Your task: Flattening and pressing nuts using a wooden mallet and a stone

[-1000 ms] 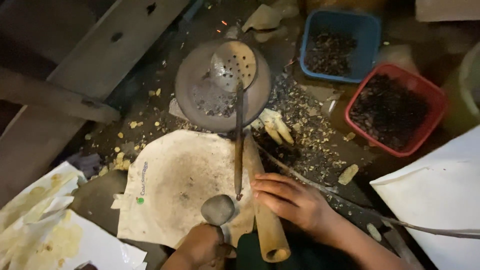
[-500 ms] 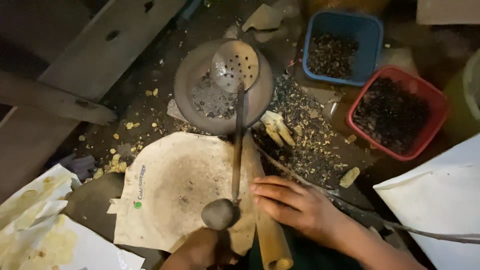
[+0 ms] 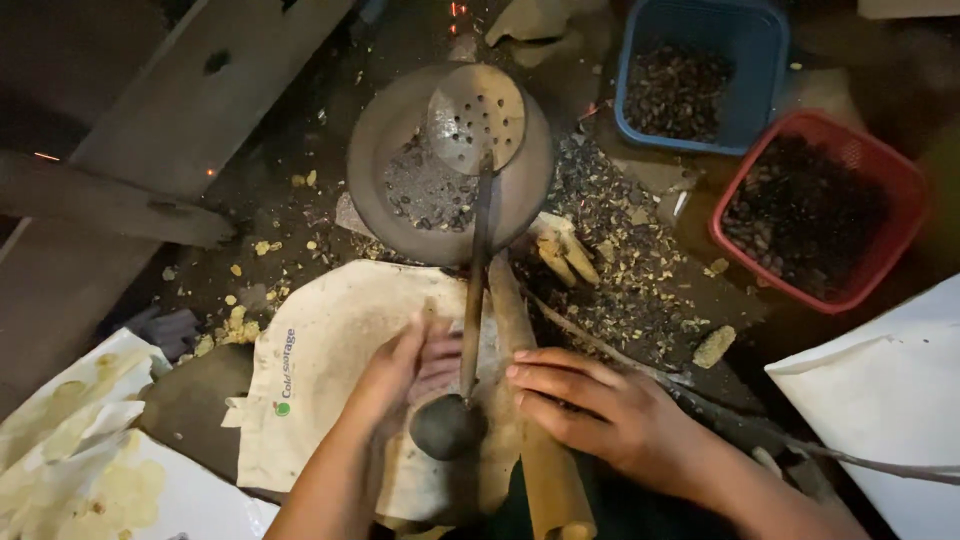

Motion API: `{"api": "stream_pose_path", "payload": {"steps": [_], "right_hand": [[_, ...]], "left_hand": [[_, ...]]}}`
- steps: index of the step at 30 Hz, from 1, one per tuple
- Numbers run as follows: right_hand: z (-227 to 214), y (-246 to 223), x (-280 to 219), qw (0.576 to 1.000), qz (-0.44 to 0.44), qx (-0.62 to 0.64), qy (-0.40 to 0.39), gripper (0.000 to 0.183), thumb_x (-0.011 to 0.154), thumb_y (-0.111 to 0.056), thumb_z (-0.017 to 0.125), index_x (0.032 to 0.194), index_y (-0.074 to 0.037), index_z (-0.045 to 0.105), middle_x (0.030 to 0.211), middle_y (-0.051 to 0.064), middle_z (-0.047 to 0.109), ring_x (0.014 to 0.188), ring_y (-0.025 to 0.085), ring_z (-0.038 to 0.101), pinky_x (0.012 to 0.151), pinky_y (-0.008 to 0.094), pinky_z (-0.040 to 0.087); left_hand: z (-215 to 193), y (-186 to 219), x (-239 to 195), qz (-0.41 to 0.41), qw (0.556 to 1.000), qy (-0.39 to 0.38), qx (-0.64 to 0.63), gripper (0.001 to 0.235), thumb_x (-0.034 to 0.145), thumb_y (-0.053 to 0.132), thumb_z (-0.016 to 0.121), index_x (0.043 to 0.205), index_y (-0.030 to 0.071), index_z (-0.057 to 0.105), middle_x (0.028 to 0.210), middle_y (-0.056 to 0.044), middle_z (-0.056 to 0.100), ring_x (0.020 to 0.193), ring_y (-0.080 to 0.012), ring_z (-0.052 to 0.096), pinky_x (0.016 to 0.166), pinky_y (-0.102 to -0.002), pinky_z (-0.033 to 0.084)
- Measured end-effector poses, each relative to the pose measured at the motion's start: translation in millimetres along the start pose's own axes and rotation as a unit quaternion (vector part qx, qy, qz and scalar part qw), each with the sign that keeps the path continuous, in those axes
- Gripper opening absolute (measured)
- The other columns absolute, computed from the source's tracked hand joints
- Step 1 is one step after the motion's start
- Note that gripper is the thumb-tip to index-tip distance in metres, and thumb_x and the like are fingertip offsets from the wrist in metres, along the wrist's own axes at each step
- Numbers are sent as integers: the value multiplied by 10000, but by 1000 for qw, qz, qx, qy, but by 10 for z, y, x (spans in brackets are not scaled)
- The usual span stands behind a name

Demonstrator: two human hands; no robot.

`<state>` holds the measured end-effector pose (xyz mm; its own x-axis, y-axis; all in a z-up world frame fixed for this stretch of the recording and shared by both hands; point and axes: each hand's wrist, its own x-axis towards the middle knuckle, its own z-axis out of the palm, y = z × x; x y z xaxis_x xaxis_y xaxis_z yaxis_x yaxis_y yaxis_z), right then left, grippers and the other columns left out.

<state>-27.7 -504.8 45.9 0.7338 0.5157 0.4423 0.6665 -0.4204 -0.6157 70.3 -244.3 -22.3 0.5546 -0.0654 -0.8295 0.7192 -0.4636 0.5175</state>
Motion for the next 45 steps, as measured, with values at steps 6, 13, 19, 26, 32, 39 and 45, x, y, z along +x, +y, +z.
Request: {"api": "stream_pose_path", "payload": {"steps": [6,13,19,26,32,39,45], "right_hand": [[20,3,-39,1000,8,-3,-3,242,1069,-74,418,1238,-10,580,1384,181,598,1312,404,591,1092,483,513],[5,12,11,1000,7,-2,-11,289,1087,-101,385,1295,-19,568,1399,156,594,1333,380,576,1083,459,516],[-31,-30,107,999,-7,4,31,223,1062,-70,466,1198,33,610,1295,192,637,1259,404,639,1071,476,555],[-54,-28,91,1000,10,20,18,213,1053,-68,491,1201,12,623,1310,183,638,1287,395,626,1088,473,535],[-66,-67,69,1000,-1,6,27,196,1066,-92,457,1157,10,599,1323,194,627,1282,414,627,1063,492,558],[-38,-20,23,1000,-17,11,4,204,1064,-60,436,1172,24,589,1344,214,610,1299,429,600,1098,511,516],[-45,-46,85,1000,-10,1,10,226,1069,-73,418,1148,21,608,1333,198,617,1297,417,603,1075,499,540]], "left_hand": [[218,-88,275,25,958,-89,-272,258,980,127,585,1196,138,725,640,36,409,528,-49,340,476,-183,352],[426,-467,535,19,968,-85,-235,243,995,317,646,1103,109,583,916,-142,720,653,-242,689,500,-300,519],[328,-419,216,139,985,99,-29,156,1007,268,542,1049,157,644,737,-38,611,582,-171,542,513,-324,408],[-72,-165,-267,152,900,284,294,324,1022,391,443,1226,140,456,1011,-279,694,871,-576,653,753,-672,479],[-285,-276,-288,127,885,304,328,342,1030,396,414,1259,142,418,1086,-271,663,807,-614,633,684,-700,452],[-338,-286,-332,120,891,294,325,329,1028,375,439,1256,138,431,1028,-322,668,872,-620,631,771,-693,450],[-300,-227,-389,93,908,281,297,311,1035,409,419,1198,146,453,1069,-250,685,889,-581,631,740,-658,467]]}}
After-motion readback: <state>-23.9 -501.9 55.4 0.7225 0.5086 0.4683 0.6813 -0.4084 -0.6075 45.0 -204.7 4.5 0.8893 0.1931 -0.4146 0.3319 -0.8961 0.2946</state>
